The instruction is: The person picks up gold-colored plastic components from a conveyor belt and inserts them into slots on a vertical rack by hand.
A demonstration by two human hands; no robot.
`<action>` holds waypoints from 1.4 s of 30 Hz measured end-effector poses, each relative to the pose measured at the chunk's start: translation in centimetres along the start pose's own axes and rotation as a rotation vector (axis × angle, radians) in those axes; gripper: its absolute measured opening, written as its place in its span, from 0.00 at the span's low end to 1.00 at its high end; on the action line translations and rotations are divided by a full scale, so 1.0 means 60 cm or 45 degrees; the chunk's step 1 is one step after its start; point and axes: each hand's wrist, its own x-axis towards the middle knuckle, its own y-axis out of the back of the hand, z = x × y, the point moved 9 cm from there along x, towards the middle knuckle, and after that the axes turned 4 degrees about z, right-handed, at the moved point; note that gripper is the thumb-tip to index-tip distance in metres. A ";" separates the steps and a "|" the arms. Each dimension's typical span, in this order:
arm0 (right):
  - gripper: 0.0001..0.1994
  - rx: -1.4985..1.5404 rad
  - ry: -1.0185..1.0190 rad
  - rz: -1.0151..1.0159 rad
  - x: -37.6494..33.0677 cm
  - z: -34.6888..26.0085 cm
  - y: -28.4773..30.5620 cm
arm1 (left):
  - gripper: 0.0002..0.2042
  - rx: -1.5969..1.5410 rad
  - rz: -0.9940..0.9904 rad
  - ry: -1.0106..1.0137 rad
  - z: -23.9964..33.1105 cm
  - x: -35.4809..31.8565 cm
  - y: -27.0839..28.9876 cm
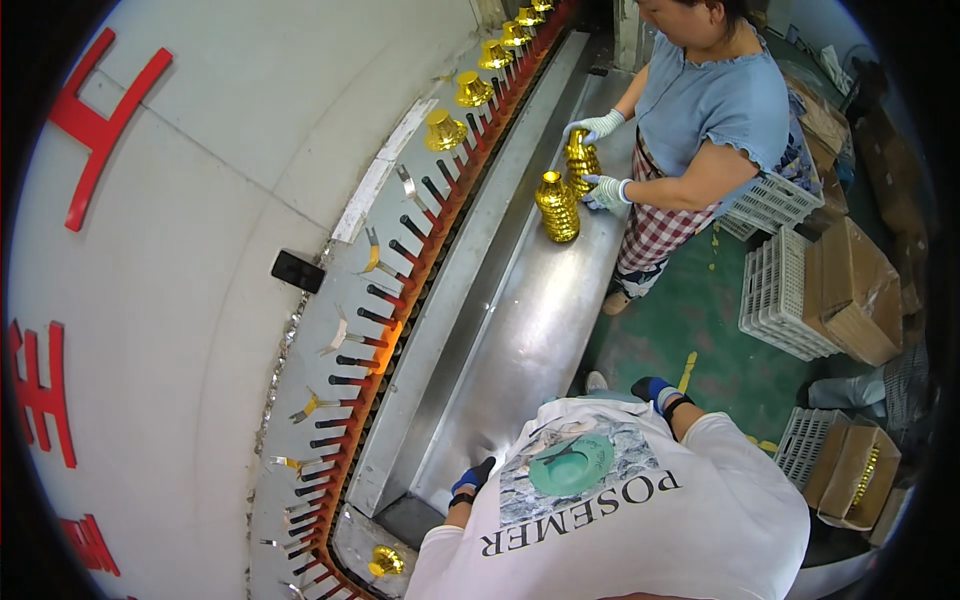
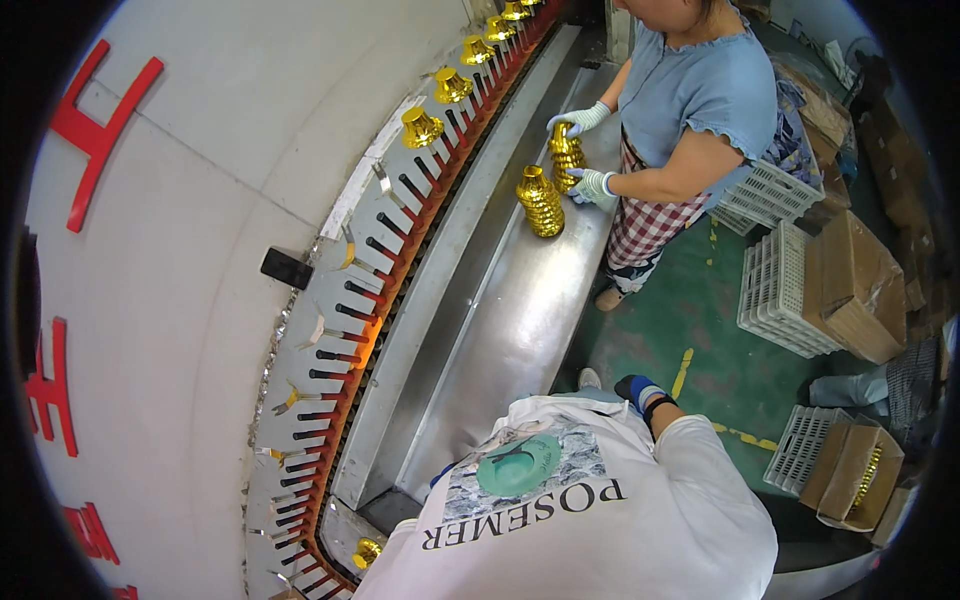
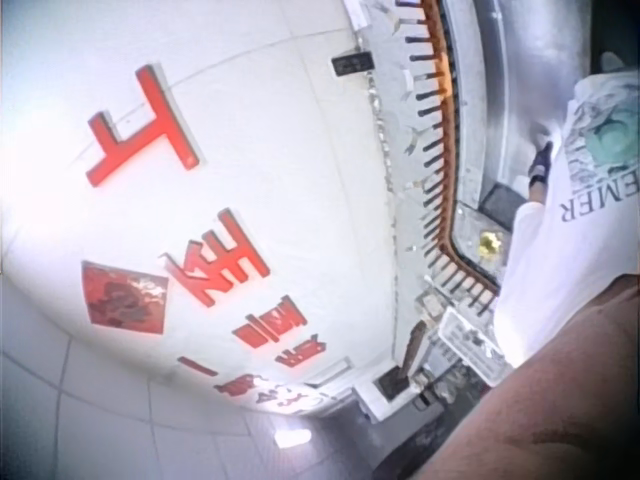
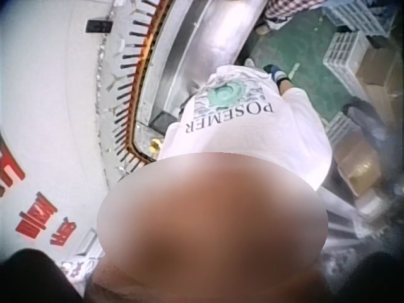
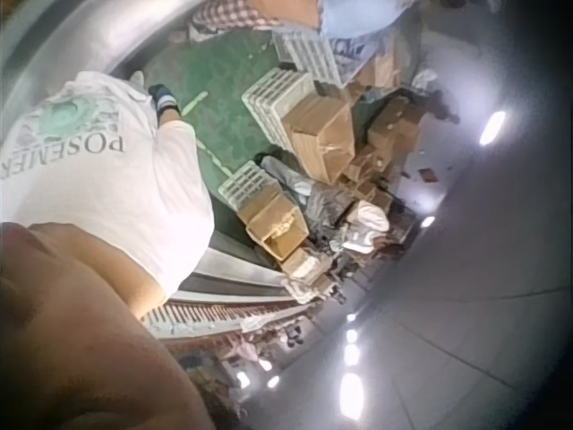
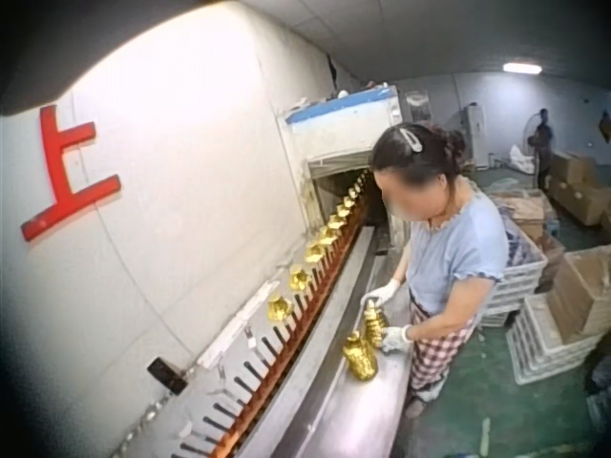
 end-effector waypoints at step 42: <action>0.44 0.428 0.393 0.535 -0.020 -0.373 0.415 | 0.51 0.023 0.409 -0.467 0.162 -0.167 0.097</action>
